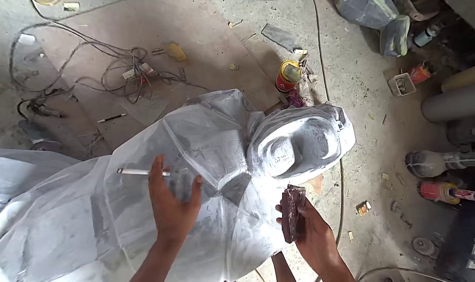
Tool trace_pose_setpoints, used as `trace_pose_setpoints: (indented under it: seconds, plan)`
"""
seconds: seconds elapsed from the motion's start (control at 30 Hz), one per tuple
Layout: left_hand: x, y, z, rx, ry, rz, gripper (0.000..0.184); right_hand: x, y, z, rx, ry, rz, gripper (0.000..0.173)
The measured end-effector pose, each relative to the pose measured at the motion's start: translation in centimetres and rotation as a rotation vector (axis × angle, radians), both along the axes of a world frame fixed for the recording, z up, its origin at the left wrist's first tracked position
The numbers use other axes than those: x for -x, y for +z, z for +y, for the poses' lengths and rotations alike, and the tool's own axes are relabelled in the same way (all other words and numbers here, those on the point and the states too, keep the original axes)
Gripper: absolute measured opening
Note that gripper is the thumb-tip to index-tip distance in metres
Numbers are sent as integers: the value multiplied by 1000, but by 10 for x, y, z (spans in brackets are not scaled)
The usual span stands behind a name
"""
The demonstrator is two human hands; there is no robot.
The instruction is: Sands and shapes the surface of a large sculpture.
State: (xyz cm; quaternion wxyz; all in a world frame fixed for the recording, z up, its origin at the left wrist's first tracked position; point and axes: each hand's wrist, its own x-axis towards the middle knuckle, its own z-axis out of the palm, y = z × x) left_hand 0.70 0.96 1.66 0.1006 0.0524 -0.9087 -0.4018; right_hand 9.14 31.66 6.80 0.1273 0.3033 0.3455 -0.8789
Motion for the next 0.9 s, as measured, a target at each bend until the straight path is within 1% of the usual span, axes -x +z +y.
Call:
trace_pose_setpoints:
  seconds: [0.07, 0.1, 0.17, 0.23, 0.3, 0.33, 0.37, 0.4, 0.43, 0.5, 0.57, 0.6, 0.7, 0.73, 0.8, 0.83, 0.87, 0.9]
  plan:
    - [-17, 22, 35, -161, -83, 4, 95, -6, 5, 7, -4, 52, 85, 47]
    - [-28, 34, 58, -278, -126, -28, 96, -9, 7, 10, -14, 78, 131, 47]
    - [-52, 56, 107, -571, -202, -149, 96, -12, 15, 12, -51, 116, 192, 47]
    - [-70, 70, 145, -860, -266, -267, 96, -14, 22, 15, -60, 147, 230, 47]
    - [-76, 78, 166, -1097, -267, -341, 95, -15, 24, 23, -68, 165, 251, 53]
    - [-76, 82, 171, -1182, -246, -375, 96, -16, 24, 29, -87, 173, 251, 59]
    - [-73, 86, 172, -1239, -221, -409, 96, -17, 23, 35, -104, 177, 242, 65]
    - [-70, 90, 172, -1283, -196, -441, 98, -18, 23, 40, -127, 171, 231, 66]
    - [-67, 92, 172, -1313, -188, -464, 100, -20, 24, 44, -144, 153, 216, 63]
    - [-63, 95, 170, -1335, -232, -513, 102, -23, 26, 49, -155, 99, 154, 57]
    - [-62, 97, 169, -1336, -284, -568, 102, -27, 28, 54, -145, 72, 107, 58]
    - [-62, 98, 170, -1333, -291, -584, 101, -29, 29, 56, -154, 72, 98, 56]
    - [-63, 96, 167, -1278, -225, -573, 94, -34, 25, 70, -244, 70, 125, 40]
    - [-62, 95, 163, -1234, -186, -551, 93, -35, 23, 78, -284, 22, 114, 38]
    - [-57, 94, 154, -1139, -127, -512, 94, -33, 21, 96, -300, -169, 58, 31]
    - [-55, 95, 150, -1085, -141, -503, 96, -28, 21, 104, -264, -267, 42, 27]
    - [-56, 97, 148, -1027, -186, -499, 100, -24, 23, 109, -208, -324, 45, 28]
    - [-60, 98, 150, -964, -261, -498, 102, -19, 26, 110, -143, -356, 56, 33]
